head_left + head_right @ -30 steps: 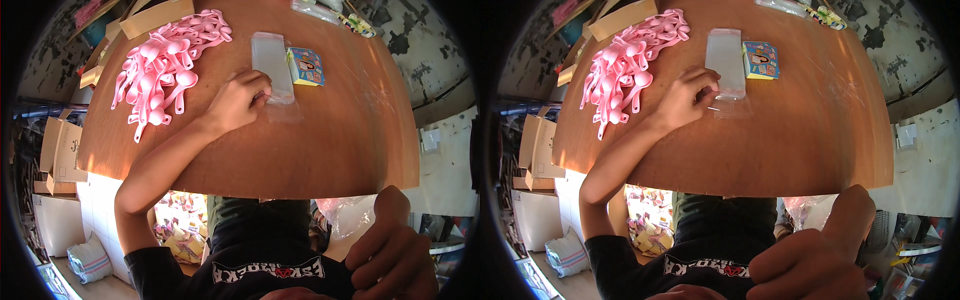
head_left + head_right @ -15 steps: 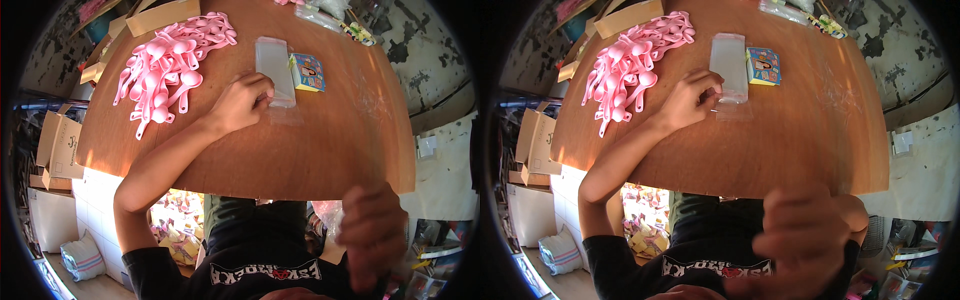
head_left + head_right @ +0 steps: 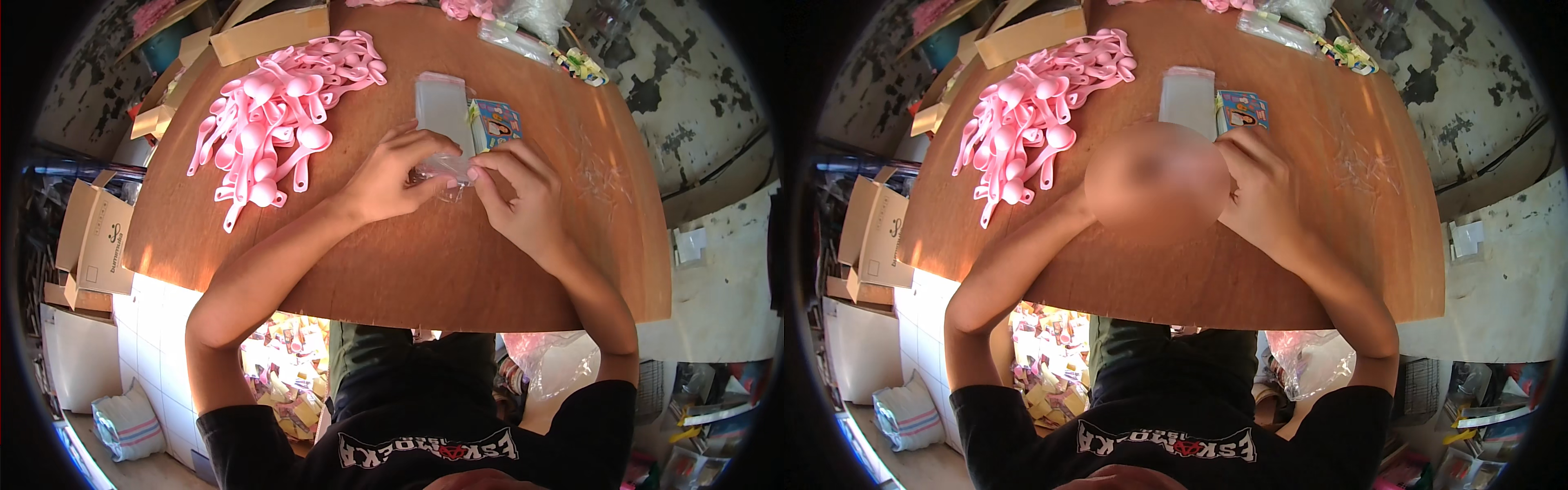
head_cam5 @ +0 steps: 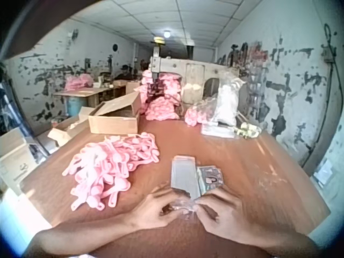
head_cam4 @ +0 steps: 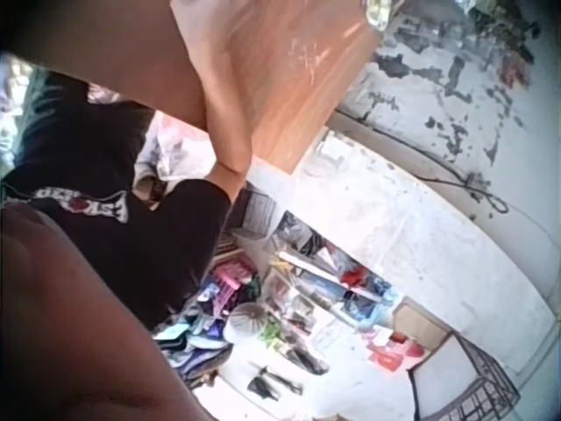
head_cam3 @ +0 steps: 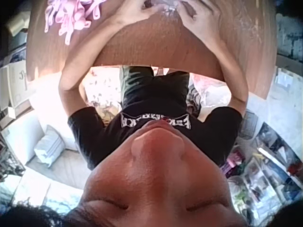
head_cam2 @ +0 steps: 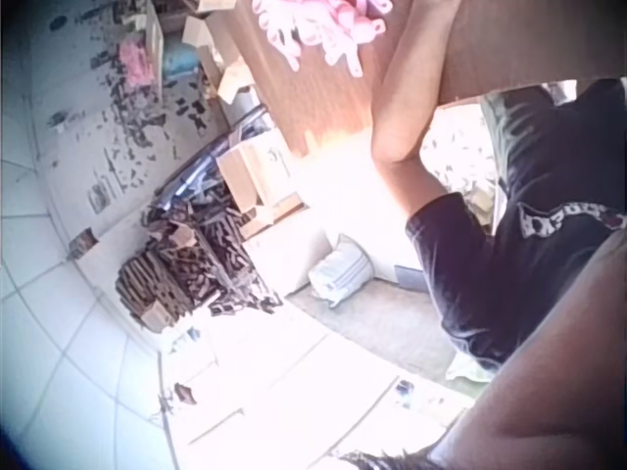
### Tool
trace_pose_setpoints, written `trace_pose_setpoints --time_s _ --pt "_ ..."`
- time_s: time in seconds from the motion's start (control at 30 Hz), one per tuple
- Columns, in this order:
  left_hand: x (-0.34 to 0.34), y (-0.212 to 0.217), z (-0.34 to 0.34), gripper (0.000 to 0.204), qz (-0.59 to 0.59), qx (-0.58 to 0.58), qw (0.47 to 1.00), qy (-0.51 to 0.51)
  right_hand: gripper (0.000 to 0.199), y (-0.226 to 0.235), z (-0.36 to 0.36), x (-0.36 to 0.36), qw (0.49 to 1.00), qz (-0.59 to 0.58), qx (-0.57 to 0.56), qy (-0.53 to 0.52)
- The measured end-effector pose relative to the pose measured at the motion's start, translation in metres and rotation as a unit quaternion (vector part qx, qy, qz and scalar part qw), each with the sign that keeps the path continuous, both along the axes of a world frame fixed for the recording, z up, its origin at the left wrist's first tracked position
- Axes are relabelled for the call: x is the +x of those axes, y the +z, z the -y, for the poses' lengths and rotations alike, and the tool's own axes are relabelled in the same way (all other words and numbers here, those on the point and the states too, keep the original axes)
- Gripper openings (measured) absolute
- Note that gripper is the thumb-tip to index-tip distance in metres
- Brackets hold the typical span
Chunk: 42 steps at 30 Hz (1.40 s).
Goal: The person repeatedly picks up pink plastic spoons and places them into small clear plastic bags along with a yellow paper insert. The person seals each bag and sets it aside, continuing the process with multiple spoons and bags.
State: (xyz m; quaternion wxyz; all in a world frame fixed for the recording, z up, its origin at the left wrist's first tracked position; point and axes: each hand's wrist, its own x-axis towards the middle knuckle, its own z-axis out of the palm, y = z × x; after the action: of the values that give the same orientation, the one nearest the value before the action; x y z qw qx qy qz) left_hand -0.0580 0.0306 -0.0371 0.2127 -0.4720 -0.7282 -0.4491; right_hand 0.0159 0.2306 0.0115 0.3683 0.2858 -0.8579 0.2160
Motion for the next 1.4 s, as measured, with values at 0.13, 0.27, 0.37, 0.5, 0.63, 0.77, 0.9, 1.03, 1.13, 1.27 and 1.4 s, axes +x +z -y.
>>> trace_pose_setpoints --time_s 0.13,0.27,0.37,0.5,0.63,0.77,0.9,1.03,1.13,1.27,1.4 --pt "0.004 0.000 0.002 0.015 0.196 0.031 0.980 -0.003 0.013 0.003 -0.012 -0.016 0.991 0.097 -0.080 0.050" --pt "0.002 -0.001 0.002 0.014 0.311 0.079 0.947 -0.006 0.022 0.003 -0.035 -0.027 0.990 0.123 -0.051 -0.053" --pt "0.001 0.005 0.003 0.013 0.344 0.106 0.933 -0.004 0.018 -0.010 -0.054 -0.030 0.985 0.066 0.097 -0.126" --pt "0.002 0.005 0.008 0.014 0.348 0.110 0.931 -0.005 0.016 -0.020 -0.066 -0.026 0.977 0.055 0.160 -0.128" --pt "0.005 0.007 0.010 0.017 0.342 0.112 0.933 -0.014 0.012 -0.019 -0.078 -0.036 0.988 0.078 0.103 -0.087" --pt "0.012 0.018 0.015 0.021 0.355 0.107 0.929 0.015 0.012 0.007 -0.071 -0.029 0.992 -0.012 0.044 -0.115" --pt "0.010 0.016 0.013 0.024 0.415 0.131 0.900 -0.034 0.014 0.034 -0.056 -0.007 0.966 0.025 -0.256 -0.037" --pt "0.018 0.019 0.012 0.024 0.400 0.124 0.907 -0.047 0.016 0.053 -0.035 0.006 0.952 0.070 -0.297 0.035" --pt "0.027 0.024 0.011 0.022 0.406 0.106 0.906 -0.058 0.016 0.058 -0.024 0.007 0.933 0.101 -0.329 0.102" --pt "0.028 0.025 0.013 0.021 0.405 0.078 0.910 -0.040 0.017 0.065 -0.016 0.004 0.936 0.084 -0.320 0.118" --pt "0.027 0.024 0.012 0.021 0.393 0.093 0.913 -0.051 0.015 0.065 -0.011 -0.005 0.967 0.053 -0.243 0.060"
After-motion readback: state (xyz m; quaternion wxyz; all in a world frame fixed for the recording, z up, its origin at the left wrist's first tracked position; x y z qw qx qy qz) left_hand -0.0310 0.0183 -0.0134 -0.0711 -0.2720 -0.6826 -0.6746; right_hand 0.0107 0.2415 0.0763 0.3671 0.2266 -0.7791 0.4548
